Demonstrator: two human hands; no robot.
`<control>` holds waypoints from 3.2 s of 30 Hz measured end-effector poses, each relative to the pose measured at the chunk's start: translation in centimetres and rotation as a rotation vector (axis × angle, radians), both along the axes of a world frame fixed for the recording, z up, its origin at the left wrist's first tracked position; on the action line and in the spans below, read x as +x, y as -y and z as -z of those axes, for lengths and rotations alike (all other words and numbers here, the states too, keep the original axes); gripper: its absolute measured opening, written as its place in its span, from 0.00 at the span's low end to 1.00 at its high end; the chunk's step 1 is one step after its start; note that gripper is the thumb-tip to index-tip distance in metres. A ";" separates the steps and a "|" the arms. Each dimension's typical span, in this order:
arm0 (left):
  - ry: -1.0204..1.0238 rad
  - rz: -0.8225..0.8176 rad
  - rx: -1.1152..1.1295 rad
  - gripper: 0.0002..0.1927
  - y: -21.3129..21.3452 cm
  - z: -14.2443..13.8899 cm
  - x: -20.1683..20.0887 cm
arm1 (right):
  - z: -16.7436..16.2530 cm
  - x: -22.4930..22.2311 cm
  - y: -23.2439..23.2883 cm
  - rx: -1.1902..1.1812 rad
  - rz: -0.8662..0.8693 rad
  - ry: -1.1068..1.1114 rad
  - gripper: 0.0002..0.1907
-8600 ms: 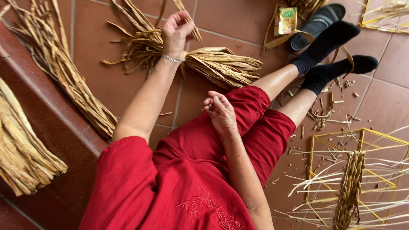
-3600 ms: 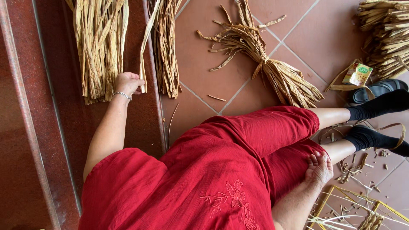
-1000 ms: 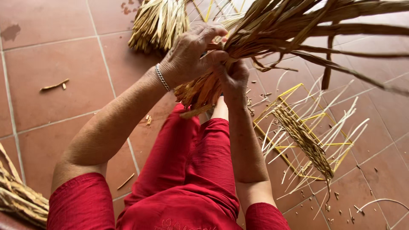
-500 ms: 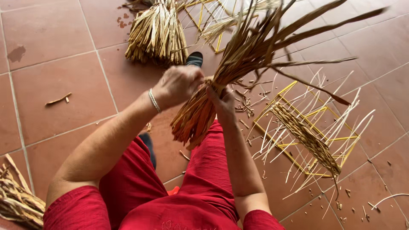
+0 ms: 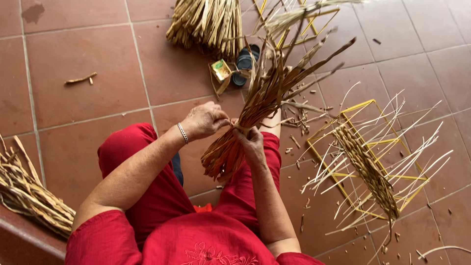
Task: The person sits on a tiled floor and processes dried palm leaves by hand, separating fibers and trimming them with shears. They repeatedly gather, align, and cut the leaves, placing trimmed pieces aside.
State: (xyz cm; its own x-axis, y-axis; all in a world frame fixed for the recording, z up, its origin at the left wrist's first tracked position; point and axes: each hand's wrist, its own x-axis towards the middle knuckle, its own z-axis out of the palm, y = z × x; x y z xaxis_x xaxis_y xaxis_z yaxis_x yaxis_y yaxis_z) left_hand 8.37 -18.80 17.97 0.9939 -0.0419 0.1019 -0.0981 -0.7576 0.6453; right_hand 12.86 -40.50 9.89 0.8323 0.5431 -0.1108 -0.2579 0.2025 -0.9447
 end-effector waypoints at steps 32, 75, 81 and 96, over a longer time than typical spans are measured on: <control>0.282 0.315 -0.160 0.04 4.4 2.7 -1.4 | 0.0 -1.0 4.5 0.221 0.137 -0.272 0.20; -0.738 0.479 -0.298 0.18 7.1 -5.1 -5.1 | -1.0 -1.8 1.1 0.010 0.079 -0.318 0.32; 0.073 -0.062 -0.102 0.39 4.5 -0.8 -2.3 | -2.8 -0.7 0.6 0.272 -0.016 -0.311 0.41; -0.194 0.045 -1.075 0.26 2.2 2.6 -1.1 | -3.4 2.5 1.7 -0.353 0.086 -0.090 0.34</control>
State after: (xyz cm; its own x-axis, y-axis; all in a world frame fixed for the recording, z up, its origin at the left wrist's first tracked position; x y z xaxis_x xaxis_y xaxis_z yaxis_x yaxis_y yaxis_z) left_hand 7.23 -21.04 15.39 0.9968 -0.0613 -0.0512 0.0632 0.2125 0.9751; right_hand 15.37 -42.18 13.24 0.8517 0.3870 -0.3533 -0.3392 -0.1069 -0.9346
